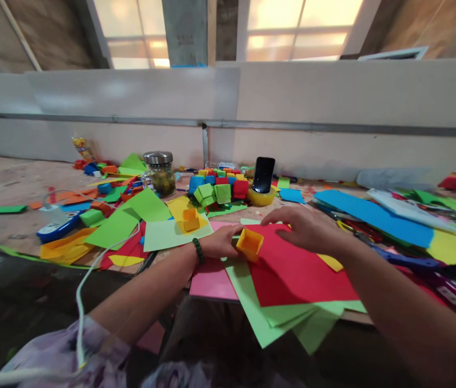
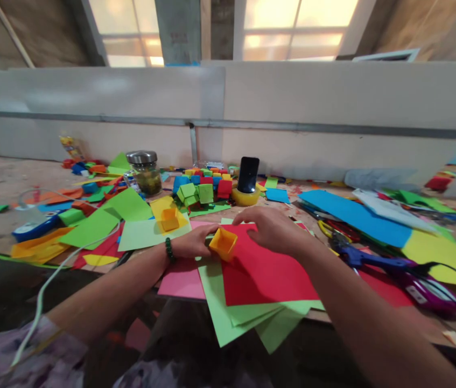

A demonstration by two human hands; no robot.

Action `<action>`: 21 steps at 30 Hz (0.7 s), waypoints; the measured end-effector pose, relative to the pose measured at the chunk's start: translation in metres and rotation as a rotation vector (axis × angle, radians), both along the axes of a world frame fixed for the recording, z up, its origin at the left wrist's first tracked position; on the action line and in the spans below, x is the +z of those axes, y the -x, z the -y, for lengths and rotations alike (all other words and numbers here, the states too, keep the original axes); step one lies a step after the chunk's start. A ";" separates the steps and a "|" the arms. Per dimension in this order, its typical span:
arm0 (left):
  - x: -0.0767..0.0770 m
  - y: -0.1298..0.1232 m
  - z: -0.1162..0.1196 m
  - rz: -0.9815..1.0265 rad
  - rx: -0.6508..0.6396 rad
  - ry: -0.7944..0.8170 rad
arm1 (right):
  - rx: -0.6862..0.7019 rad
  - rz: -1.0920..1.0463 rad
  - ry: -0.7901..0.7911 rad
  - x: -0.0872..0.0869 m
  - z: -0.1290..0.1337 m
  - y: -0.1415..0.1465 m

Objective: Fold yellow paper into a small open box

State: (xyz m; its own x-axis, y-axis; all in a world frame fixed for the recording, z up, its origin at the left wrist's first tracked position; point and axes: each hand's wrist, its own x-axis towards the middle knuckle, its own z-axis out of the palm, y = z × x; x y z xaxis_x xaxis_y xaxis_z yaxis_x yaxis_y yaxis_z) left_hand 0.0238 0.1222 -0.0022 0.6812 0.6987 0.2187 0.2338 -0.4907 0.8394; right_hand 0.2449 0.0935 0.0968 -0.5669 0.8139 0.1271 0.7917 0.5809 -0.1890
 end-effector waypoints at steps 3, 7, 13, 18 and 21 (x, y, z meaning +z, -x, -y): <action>-0.002 -0.001 -0.002 -0.064 -0.058 -0.030 | 0.343 0.129 0.004 -0.005 0.017 0.000; -0.004 -0.003 -0.002 -0.108 -0.094 -0.060 | 0.266 0.441 0.063 -0.018 0.021 0.014; -0.002 -0.002 -0.001 -0.110 -0.116 -0.079 | 0.237 0.385 0.161 -0.015 0.004 0.013; 0.000 -0.003 -0.001 -0.111 -0.102 -0.091 | 0.254 0.332 0.188 -0.026 -0.009 0.008; 0.001 -0.003 0.000 -0.080 -0.056 -0.121 | 0.259 0.373 0.167 -0.031 -0.008 0.014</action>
